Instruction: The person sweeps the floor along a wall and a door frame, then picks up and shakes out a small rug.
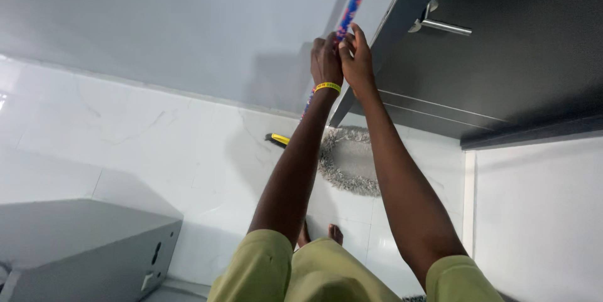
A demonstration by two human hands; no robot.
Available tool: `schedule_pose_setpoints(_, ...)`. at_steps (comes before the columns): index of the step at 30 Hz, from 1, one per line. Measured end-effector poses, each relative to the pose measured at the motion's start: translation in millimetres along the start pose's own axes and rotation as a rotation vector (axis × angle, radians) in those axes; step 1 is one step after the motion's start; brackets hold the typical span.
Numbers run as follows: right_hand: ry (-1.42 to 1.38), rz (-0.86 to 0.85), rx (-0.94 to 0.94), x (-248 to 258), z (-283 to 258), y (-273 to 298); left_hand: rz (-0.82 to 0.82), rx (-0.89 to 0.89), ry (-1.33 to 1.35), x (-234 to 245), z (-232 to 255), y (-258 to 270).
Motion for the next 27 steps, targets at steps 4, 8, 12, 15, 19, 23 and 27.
schedule_pose_setpoints(4,-0.092,-0.016,-0.119,4,5,-4,-0.044,0.074,0.038,-19,-10,-4)
schedule_pose_setpoints(8,-0.096,-0.024,-0.114,13,2,-11,-0.005,0.035,0.167,-32,-2,-6)
schedule_pose_setpoints(12,-0.126,-0.050,-0.118,17,1,-9,-0.043,0.054,0.241,-26,5,-4)
schedule_pose_setpoints(15,-0.150,-0.036,-0.125,18,4,-4,-0.065,0.125,0.234,-20,13,2)
schedule_pose_setpoints(19,-0.031,0.051,-0.027,31,1,11,-0.022,0.180,0.305,-7,23,17)
schedule_pose_setpoints(23,0.006,0.157,-0.045,58,6,37,-0.097,0.270,0.495,-2,25,40)
schedule_pose_setpoints(27,0.084,0.174,-0.058,89,17,71,-0.145,0.315,0.570,5,32,76)
Point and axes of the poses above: each hand's wrist, its own y-axis away from the middle knuckle, its own x-axis out of the back of the hand, z = x × y, the point moved 6 cm from there along -y, towards the middle knuckle, and after that the axes turned 9 degrees about z, right-handed, at the moved point
